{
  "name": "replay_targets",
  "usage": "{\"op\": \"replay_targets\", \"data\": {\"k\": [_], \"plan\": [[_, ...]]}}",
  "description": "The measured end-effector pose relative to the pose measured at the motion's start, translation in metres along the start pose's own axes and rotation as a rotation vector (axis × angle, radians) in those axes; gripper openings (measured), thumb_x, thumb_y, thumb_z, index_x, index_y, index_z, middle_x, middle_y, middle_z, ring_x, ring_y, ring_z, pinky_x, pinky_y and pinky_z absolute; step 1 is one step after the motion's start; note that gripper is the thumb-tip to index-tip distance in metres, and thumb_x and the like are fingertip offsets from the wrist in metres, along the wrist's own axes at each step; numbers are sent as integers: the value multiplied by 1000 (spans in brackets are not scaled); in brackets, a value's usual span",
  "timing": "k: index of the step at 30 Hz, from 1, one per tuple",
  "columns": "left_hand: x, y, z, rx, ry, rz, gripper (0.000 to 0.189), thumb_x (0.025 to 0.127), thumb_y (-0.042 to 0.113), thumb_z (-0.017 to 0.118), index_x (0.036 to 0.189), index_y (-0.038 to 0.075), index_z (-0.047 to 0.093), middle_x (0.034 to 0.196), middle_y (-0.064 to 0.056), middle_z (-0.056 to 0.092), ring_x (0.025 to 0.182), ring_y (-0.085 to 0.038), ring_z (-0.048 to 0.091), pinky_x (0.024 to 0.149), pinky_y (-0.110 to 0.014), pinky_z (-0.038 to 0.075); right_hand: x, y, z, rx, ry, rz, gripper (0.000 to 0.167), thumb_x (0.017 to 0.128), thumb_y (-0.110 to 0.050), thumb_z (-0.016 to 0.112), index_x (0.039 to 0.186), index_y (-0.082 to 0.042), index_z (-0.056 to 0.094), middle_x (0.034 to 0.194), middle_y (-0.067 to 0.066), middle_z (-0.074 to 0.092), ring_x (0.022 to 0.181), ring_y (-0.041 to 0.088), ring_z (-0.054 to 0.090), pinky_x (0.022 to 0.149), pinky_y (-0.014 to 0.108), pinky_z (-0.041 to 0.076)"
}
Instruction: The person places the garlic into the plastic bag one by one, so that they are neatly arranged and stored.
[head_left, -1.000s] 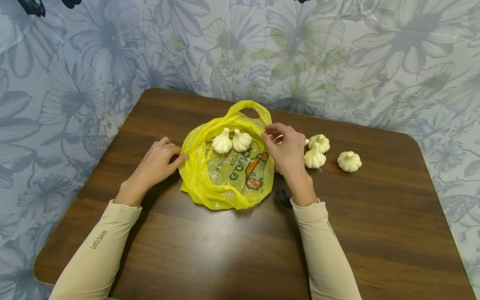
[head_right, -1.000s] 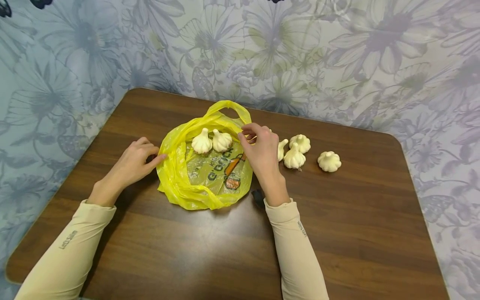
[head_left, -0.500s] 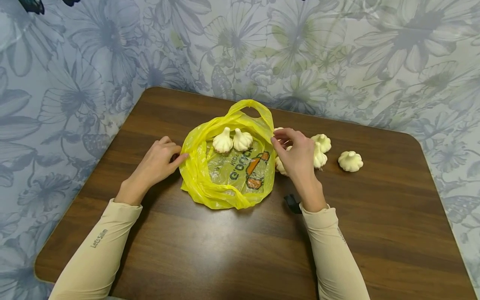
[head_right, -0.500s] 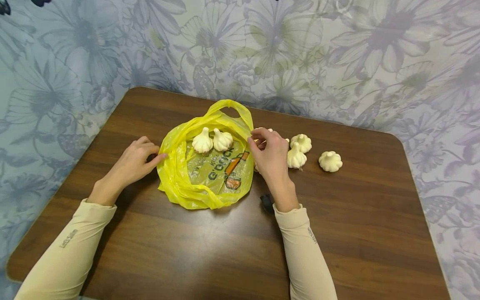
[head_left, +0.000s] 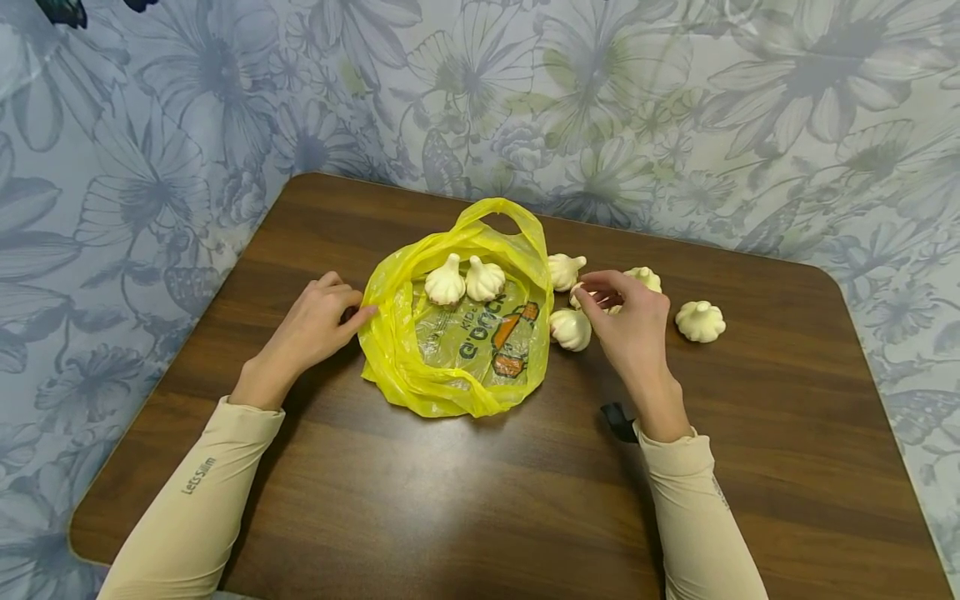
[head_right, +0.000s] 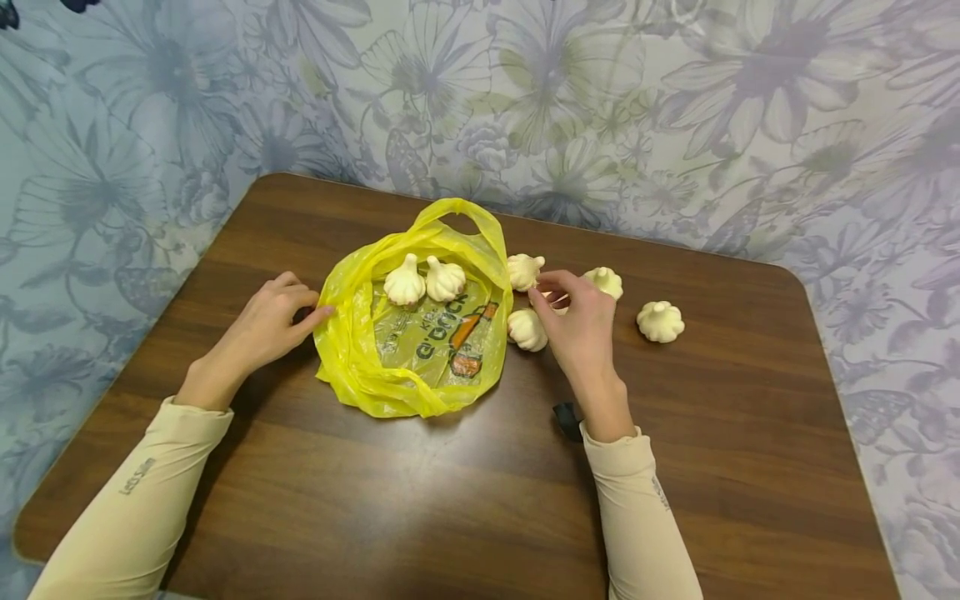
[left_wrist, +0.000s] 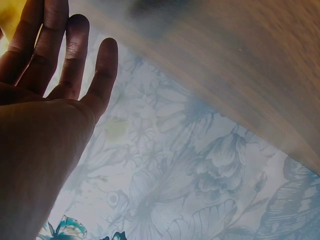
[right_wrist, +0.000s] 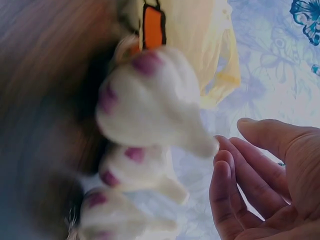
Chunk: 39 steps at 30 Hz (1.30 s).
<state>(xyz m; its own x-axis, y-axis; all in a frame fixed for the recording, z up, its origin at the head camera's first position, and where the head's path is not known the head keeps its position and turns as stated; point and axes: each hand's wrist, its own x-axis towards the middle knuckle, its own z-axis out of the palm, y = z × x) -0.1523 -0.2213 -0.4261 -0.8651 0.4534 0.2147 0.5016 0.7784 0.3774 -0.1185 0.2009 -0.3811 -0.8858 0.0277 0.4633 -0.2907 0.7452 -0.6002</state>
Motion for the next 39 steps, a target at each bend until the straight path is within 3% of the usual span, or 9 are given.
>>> {"op": "replay_targets", "data": {"k": [4,6,14,23,27,33,39], "plan": [[0,0,0,0,-4,-2,21,102,19,71,94,0,77,91,-16,76,92,-32,55,84,-51,44,-3,7,-6,-7,10,10,13,91,-7,82,103,-3,81,87,12,79,75,28,75,69,12,50],[-1,0,0,1,-2,0,22,102,19,71,94,-1,77,91,-16,76,92,-32,55,84,-51,44,-3,10,-7,-8,4,14,13,90,-6,83,102,-2,81,86,12,79,75,28,75,69,13,52],[-1,-1,0,3,7,4,21,101,18,71,95,-1,77,91,-16,76,91,-32,55,84,-51,44,-3,14,-4,-34,-69,29,16,89,-9,84,104,-4,81,85,10,79,78,24,75,70,42,61],[-1,-2,0,2,15,13,21,101,18,72,91,0,76,90,-16,76,90,-32,55,82,-50,44,-4,14,-5,-34,-127,41,16,89,-9,85,103,-4,80,87,10,78,79,25,76,70,46,62],[-1,-2,0,0,26,25,21,101,18,72,90,0,76,89,-17,76,89,-32,55,81,-50,44,-4,14,-5,-45,-138,37,16,88,-11,86,102,-6,81,85,9,78,77,23,76,69,38,61],[1,-2,0,-6,23,28,20,101,17,72,92,-1,77,90,-17,76,90,-32,55,82,-51,44,-3,14,-6,-62,-137,26,15,88,-12,86,101,-7,81,83,8,78,72,21,74,65,8,45],[0,-1,0,-5,10,16,21,101,18,71,93,0,77,90,-16,76,89,-31,55,83,-50,44,-3,14,-7,-68,-131,27,16,87,-13,88,100,-7,82,83,8,78,73,22,74,66,5,42]]}}
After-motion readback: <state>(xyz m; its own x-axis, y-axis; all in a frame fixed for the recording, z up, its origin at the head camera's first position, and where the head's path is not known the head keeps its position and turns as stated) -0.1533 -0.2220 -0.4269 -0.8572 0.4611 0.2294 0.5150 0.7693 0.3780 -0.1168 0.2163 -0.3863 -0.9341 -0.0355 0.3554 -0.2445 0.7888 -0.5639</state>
